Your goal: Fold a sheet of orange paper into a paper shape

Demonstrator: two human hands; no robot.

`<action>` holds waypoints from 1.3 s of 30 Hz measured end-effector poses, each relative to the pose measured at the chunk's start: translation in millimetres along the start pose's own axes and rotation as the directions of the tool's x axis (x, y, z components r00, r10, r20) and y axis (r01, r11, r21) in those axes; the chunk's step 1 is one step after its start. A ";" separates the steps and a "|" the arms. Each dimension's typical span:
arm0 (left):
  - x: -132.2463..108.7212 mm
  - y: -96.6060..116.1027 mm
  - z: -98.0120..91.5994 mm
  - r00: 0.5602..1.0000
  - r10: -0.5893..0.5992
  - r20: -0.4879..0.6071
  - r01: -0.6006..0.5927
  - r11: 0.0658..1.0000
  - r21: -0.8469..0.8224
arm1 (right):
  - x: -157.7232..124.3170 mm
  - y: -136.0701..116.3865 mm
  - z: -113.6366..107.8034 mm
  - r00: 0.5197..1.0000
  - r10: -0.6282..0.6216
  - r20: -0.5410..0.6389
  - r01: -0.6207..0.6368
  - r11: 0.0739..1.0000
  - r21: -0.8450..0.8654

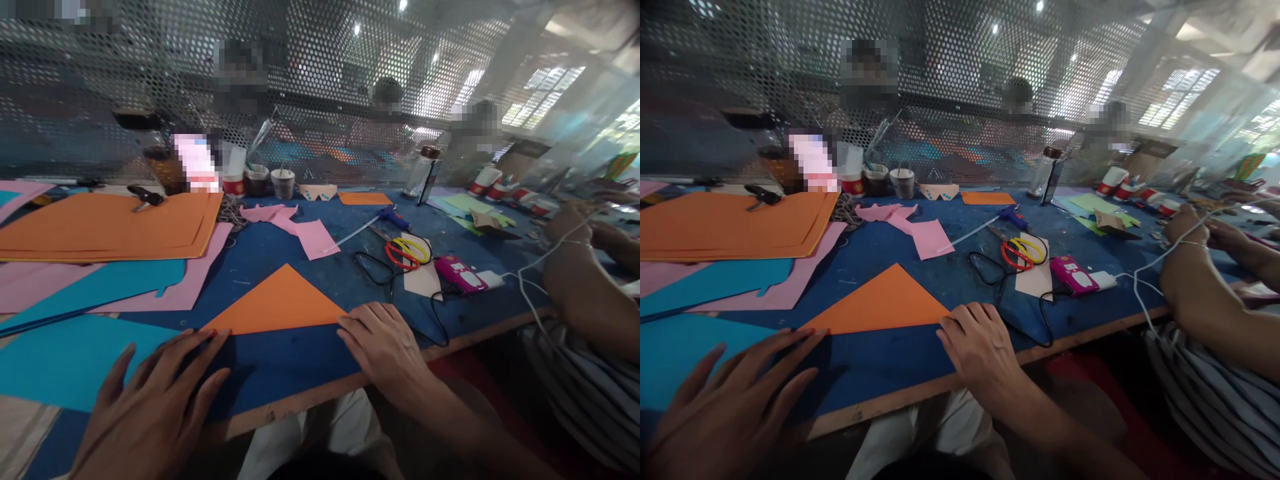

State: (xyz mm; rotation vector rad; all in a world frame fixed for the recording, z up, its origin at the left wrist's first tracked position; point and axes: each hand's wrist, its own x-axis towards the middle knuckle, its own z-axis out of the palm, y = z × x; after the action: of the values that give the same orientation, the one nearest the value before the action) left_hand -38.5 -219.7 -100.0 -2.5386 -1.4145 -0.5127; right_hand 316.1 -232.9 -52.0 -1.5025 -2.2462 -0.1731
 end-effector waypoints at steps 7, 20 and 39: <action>17.5 -4.3 -11.7 0.996 0.089 0.030 -0.092 0.986 0.137 | 21.9 -1.3 0.9 0.967 -0.225 0.122 0.234 0.970 -0.068; 72.1 2.5 -8.2 0.957 0.272 -0.095 -0.275 0.961 -0.015 | 34.0 2.3 4.5 0.909 -0.394 0.133 0.413 0.894 -0.174; 85.5 6.2 -3.1 0.875 0.457 -0.158 -0.455 0.889 0.054 | 33.2 12.2 3.3 0.927 -0.335 0.169 0.347 0.937 -0.046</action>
State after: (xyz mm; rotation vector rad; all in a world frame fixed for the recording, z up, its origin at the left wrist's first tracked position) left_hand 7.6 -156.9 -64.1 -2.6191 -0.7175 -0.6016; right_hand 315.6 -198.6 -42.7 -1.1826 -2.6473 -0.2521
